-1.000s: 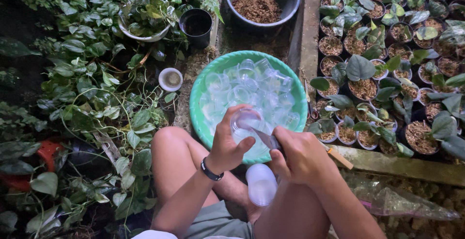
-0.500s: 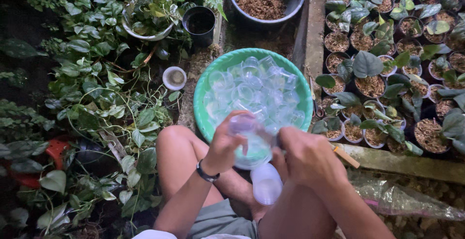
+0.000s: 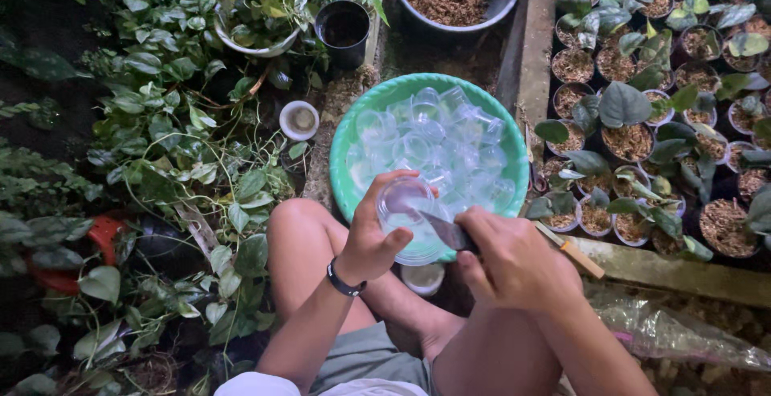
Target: The person sits on the ground and uses a knife to cut the bottoms off clear plastic cups. They hold each cup in one hand and rotate it while cutting with the other, then place the cut pieces into a green basin.
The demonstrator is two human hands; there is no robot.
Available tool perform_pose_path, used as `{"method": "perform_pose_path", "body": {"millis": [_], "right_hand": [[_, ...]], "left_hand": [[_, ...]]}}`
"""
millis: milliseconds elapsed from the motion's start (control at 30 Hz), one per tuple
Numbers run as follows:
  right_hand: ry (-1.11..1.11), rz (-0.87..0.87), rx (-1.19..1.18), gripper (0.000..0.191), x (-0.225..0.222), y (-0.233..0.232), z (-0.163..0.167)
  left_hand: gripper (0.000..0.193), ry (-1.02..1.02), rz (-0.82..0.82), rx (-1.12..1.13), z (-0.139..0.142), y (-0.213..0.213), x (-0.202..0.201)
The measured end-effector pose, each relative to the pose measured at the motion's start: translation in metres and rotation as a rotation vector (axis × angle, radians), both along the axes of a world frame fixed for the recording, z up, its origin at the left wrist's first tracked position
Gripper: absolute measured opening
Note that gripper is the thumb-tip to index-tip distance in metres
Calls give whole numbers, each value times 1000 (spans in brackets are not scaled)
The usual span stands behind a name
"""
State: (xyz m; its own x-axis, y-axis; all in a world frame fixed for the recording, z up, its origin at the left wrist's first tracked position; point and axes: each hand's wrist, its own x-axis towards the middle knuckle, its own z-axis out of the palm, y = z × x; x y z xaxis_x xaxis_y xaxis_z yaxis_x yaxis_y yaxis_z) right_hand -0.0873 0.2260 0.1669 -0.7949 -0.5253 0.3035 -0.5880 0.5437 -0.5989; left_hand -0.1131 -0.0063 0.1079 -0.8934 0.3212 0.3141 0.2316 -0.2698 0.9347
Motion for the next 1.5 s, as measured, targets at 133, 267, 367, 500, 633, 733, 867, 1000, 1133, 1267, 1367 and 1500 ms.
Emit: {"method": "perform_pose_path", "body": {"millis": [133, 267, 367, 500, 633, 733, 867, 1000, 1133, 1267, 1367, 1500], "right_hand": [[10, 2, 20, 34, 0, -5, 4], [8, 8, 36, 35, 0, -6, 4], [0, 6, 36, 33, 1, -5, 2], [-7, 0, 41, 32, 1, -4, -1], [-15, -3, 50, 28, 0, -2, -3], [23, 15, 66, 31, -1, -1, -3], [42, -21, 159, 32, -3, 0, 1], [56, -62, 194, 33, 1, -3, 7], [47, -84, 202, 33, 4, -8, 10], [36, -58, 170, 32, 3, -11, 8], [58, -63, 187, 33, 1, -10, 8], [87, -82, 227, 35, 4, -9, 9]], "left_hand": [[91, 11, 9, -40, 4, -1, 0], [91, 8, -2, -25, 4, 1, 0], [90, -1, -8, -9, 2, 3, 1], [89, 39, 4, 8, 0, 8, 0], [82, 62, 97, -68, -2, 12, -1], [80, 49, 99, -58, -3, 12, -1], [78, 53, 117, -68, -3, 8, -2], [80, 6, 108, -81, 1, 2, -1], [77, 1, 92, -134, 5, 0, 0], [75, 34, 84, -168, 7, 2, 1], [75, 39, 77, -133, 5, 3, 2], [79, 0, 69, -124, 1, 1, 4]]}}
